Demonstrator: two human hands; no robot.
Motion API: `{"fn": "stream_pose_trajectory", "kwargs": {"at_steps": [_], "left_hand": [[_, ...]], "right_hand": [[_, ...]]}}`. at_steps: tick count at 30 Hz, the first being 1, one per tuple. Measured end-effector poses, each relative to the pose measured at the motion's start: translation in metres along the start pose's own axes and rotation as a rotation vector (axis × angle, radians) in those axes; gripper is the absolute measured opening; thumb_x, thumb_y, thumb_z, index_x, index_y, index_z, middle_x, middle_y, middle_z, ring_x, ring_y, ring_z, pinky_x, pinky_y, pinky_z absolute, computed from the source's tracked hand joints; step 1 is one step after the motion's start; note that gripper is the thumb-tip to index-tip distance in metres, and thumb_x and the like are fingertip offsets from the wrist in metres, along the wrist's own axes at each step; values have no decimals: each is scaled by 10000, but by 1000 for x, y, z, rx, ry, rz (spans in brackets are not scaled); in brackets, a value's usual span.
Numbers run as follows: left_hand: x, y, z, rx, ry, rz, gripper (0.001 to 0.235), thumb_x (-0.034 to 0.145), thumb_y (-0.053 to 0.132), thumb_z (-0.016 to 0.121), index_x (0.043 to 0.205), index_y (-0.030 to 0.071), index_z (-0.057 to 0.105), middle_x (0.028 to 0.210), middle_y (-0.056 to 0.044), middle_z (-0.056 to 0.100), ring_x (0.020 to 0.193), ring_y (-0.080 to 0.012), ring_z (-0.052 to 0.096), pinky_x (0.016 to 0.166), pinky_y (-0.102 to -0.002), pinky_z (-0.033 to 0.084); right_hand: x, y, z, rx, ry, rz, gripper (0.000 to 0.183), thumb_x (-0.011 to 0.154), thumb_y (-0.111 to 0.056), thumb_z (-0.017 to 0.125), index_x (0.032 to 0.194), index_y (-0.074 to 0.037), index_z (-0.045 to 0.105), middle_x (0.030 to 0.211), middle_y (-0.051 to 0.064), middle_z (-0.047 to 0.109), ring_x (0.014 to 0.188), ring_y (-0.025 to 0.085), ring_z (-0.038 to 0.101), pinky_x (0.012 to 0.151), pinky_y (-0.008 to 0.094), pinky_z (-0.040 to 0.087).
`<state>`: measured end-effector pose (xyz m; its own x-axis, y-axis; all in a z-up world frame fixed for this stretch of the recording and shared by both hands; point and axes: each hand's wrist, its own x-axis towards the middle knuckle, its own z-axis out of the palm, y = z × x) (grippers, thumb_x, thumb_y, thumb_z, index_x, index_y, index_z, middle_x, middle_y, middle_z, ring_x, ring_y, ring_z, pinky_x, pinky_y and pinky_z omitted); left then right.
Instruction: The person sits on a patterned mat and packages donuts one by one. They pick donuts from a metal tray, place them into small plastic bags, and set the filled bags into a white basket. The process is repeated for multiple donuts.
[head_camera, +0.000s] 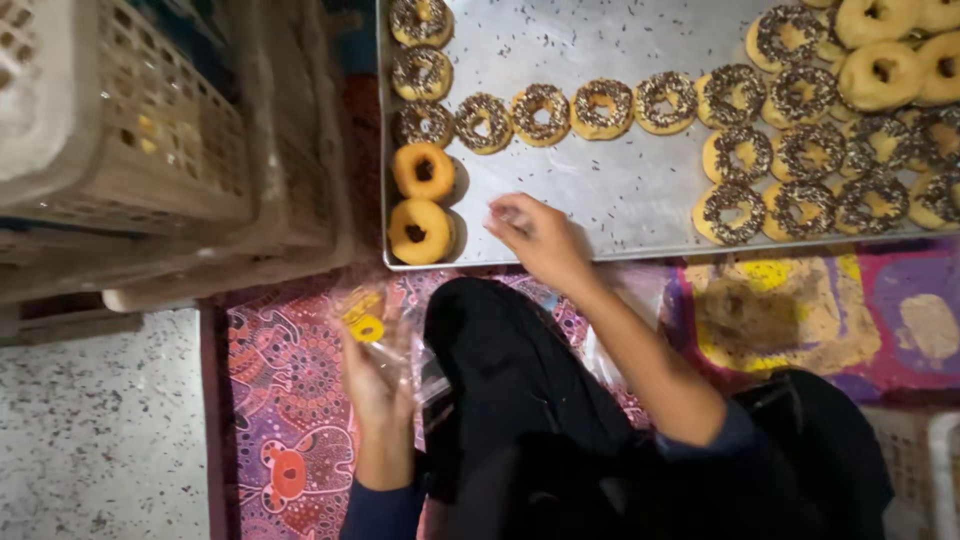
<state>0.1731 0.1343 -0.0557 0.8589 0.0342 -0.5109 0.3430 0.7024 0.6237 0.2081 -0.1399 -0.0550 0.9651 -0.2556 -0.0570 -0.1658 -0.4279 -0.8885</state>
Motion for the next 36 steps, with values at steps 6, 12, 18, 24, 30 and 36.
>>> {"fn": "stream_pose_trajectory", "kwargs": {"at_steps": [6,12,18,24,30,36], "left_hand": [[1,12,-14,59,88,47,563,1005,536,474,1352,99,541,1228,-107,647,1088,-225,638,978,-396,533],[2,8,-18,-21,15,-13,530,1069,495,466,1367,65,553,1198,-116,663,1019,-225,645,947,-395,523],[4,-4,-16,-28,-4,-67,473,1072,456,432,1291,58,568,1124,-99,674,969,-216,662,878,-375,559],[11,-8,-27,-20,9,-136,489,1089,454,426,1263,20,573,1077,-88,668,986,-208,671,880,-362,566],[12,-12,-30,-89,-107,-131,454,1091,437,421,1263,55,595,1071,-73,672,973,-194,660,837,-336,572],[2,-3,-21,-86,-72,-140,469,1085,465,458,1269,53,583,1103,-54,656,1008,-187,660,847,-327,577]], "right_hand": [[108,-7,53,327,-145,427,629,867,-579,695,1276,-106,620,1033,53,719,860,128,661,606,282,569],[116,-13,70,236,-186,448,608,823,-531,797,1162,-33,715,959,93,709,825,167,651,591,285,525],[80,-10,1,446,94,415,638,787,-360,844,1283,-69,569,1074,99,768,876,138,734,626,235,592],[27,62,-136,305,354,486,418,903,-217,783,1248,-38,631,1059,37,734,880,129,726,661,256,617],[-7,20,-118,-248,469,11,266,900,-120,824,1146,-33,773,1038,71,742,837,164,652,750,315,543],[56,-19,34,232,-406,109,849,830,-383,841,1483,-34,427,1354,188,623,1135,223,655,897,315,567]]}}
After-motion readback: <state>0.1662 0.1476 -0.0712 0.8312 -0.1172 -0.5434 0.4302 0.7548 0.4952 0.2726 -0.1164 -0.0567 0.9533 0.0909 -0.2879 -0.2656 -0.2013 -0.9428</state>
